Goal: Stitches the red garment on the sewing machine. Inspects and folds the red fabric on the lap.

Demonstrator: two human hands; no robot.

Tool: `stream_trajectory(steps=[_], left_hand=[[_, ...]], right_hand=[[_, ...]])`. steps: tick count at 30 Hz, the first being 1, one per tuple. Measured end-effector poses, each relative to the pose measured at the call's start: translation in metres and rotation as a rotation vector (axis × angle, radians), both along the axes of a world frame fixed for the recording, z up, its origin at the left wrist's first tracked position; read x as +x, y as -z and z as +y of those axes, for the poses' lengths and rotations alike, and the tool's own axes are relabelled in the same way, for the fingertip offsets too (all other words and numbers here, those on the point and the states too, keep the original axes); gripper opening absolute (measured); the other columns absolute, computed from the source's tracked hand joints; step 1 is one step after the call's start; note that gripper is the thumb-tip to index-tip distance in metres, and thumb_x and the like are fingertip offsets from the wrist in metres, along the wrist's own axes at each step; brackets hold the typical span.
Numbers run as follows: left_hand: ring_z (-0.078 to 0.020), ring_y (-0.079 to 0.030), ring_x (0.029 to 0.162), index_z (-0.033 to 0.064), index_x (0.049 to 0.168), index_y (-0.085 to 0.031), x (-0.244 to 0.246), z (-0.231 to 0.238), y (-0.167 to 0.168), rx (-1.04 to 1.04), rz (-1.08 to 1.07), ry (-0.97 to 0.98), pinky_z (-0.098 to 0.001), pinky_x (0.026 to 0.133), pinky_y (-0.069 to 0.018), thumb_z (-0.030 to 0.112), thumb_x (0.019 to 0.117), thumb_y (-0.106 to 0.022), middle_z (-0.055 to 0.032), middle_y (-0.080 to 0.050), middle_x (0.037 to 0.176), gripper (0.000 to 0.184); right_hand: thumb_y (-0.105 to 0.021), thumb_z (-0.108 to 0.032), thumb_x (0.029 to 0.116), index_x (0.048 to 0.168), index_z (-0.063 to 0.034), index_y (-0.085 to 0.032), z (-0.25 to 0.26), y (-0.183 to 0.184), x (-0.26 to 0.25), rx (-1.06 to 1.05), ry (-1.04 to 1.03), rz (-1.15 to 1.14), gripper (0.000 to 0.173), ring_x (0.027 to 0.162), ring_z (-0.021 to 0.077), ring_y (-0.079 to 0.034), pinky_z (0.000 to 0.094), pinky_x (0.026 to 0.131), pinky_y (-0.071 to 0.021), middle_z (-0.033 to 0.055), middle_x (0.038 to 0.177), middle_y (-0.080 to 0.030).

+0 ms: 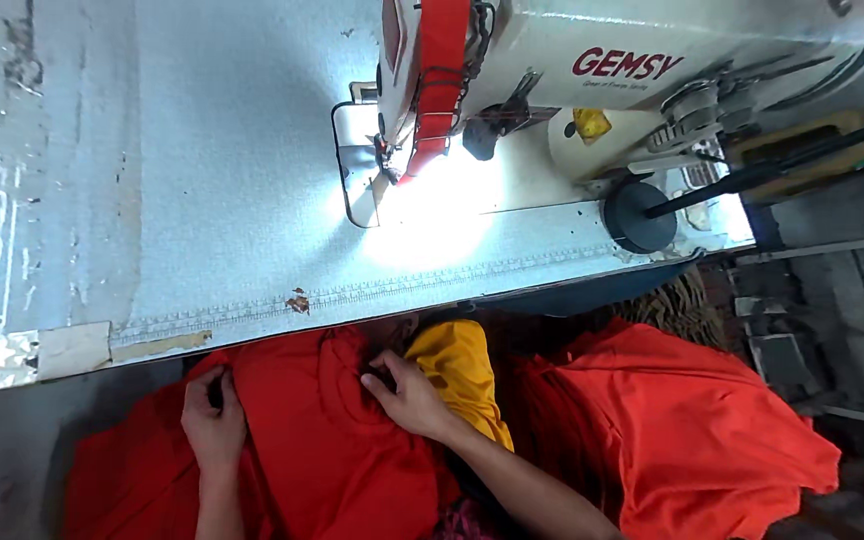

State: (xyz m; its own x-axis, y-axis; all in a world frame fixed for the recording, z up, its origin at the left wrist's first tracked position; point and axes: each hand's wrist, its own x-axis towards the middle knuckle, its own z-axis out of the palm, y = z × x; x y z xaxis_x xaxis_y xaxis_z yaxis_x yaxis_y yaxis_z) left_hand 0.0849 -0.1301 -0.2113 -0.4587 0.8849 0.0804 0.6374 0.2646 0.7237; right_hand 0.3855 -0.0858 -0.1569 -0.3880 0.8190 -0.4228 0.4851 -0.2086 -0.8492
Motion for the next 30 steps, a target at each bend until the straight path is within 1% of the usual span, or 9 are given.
stream_trajectory(steps=[2,4,7,9,12,15,19,27,30], left_hand=[[-0.0286,-0.066,0.106,-0.0104,0.12,-0.065,0.014,0.008,-0.025,0.115,0.034,0.111,-0.0374,0.093,-0.055,0.021,0.1036,-0.055,-0.029,-0.065,0.117,0.037],[-0.0337,-0.064,0.116,-0.0043,0.121,-0.069,0.04,0.021,-0.059,0.151,0.069,0.283,-0.0452,0.101,-0.0525,0.029,0.1016,-0.059,-0.027,-0.066,0.122,0.04],[-0.0405,-0.054,0.134,0.0209,0.132,-0.071,0.074,0.042,-0.07,0.013,0.161,0.547,-0.0648,0.112,-0.0381,0.042,0.1007,-0.058,-0.0169,-0.063,0.139,0.04],[-0.0443,-0.05,0.138,0.03,0.134,-0.068,0.087,0.052,-0.061,-0.1,0.303,0.672,-0.0705,0.113,-0.0311,0.044,0.1013,-0.052,-0.0171,-0.059,0.144,0.04],[-0.0439,-0.054,0.132,0.0227,0.114,-0.074,0.091,0.056,-0.055,-0.132,0.365,0.728,-0.0694,0.113,-0.0308,0.039,0.1018,-0.05,-0.0186,-0.064,0.135,0.031],[-0.0389,-0.057,0.128,0.0182,0.105,-0.074,0.083,0.052,-0.054,-0.073,0.264,0.694,-0.0634,0.113,-0.0362,0.04,0.1029,-0.049,-0.0143,-0.066,0.13,0.033],[-0.0312,-0.056,0.13,0.016,0.105,-0.074,0.077,0.046,-0.051,-0.017,0.147,0.647,-0.0554,0.115,-0.0373,0.037,0.1032,-0.052,-0.0097,-0.065,0.133,0.031],[-0.0289,-0.056,0.132,0.0155,0.103,-0.074,0.078,0.046,-0.052,-0.005,0.115,0.627,-0.0532,0.117,-0.0357,0.035,0.1019,-0.055,-0.0071,-0.065,0.136,0.028],[-0.0288,-0.056,0.132,0.0161,0.104,-0.075,0.078,0.044,-0.051,-0.002,0.122,0.62,-0.053,0.116,-0.0367,0.037,0.1018,-0.054,-0.0071,-0.065,0.136,0.029]], right_hand=[[-0.054,-0.038,0.1054,0.125,-0.0041,-0.063,-0.004,0.0,0.004,-0.017,-0.007,-0.015,0.04,0.102,0.0192,-0.068,0.0392,0.092,-0.0558,0.0117,0.109,-0.07],[-0.054,-0.039,0.1055,0.125,-0.0042,-0.063,-0.007,0.002,0.006,-0.022,0.001,-0.01,0.04,0.103,0.019,-0.068,0.0394,0.093,-0.0557,0.0114,0.109,-0.07],[-0.055,-0.04,0.1045,0.122,-0.0057,-0.064,-0.008,0.003,0.004,0.021,0.02,-0.023,0.04,0.108,0.0169,-0.068,0.039,0.096,-0.0562,0.0096,0.112,-0.071],[-0.055,-0.038,0.1047,0.123,-0.0048,-0.063,-0.007,-0.003,0.003,0.019,0.016,-0.024,0.039,0.108,0.0171,-0.067,0.0383,0.095,-0.0547,0.0106,0.112,-0.07],[-0.055,-0.037,0.1051,0.124,-0.0047,-0.063,-0.007,-0.005,0.009,0.042,0.032,-0.007,0.039,0.104,0.0163,-0.068,0.0367,0.093,-0.0561,0.0105,0.111,-0.071],[-0.058,-0.036,0.104,0.123,-0.0032,-0.063,-0.006,0.0,0.013,0.079,0.061,0.036,0.038,0.1,0.0149,-0.069,0.0345,0.09,-0.0571,0.0103,0.108,-0.071],[-0.062,-0.034,0.1022,0.121,-0.0034,-0.065,0.0,0.003,0.003,0.111,0.06,0.108,0.036,0.095,0.0128,-0.069,0.0322,0.087,-0.0574,0.0088,0.105,-0.071],[-0.058,-0.025,0.1045,0.109,-0.0027,-0.069,0.01,0.008,-0.018,0.235,0.088,0.169,0.025,0.089,0.0115,-0.068,0.0311,0.082,-0.057,0.0077,0.095,-0.071],[-0.058,-0.026,0.1046,0.112,-0.0021,-0.067,0.006,0.006,-0.015,0.201,0.127,0.136,0.027,0.092,0.011,-0.068,0.0298,0.085,-0.0568,0.008,0.098,-0.071]])
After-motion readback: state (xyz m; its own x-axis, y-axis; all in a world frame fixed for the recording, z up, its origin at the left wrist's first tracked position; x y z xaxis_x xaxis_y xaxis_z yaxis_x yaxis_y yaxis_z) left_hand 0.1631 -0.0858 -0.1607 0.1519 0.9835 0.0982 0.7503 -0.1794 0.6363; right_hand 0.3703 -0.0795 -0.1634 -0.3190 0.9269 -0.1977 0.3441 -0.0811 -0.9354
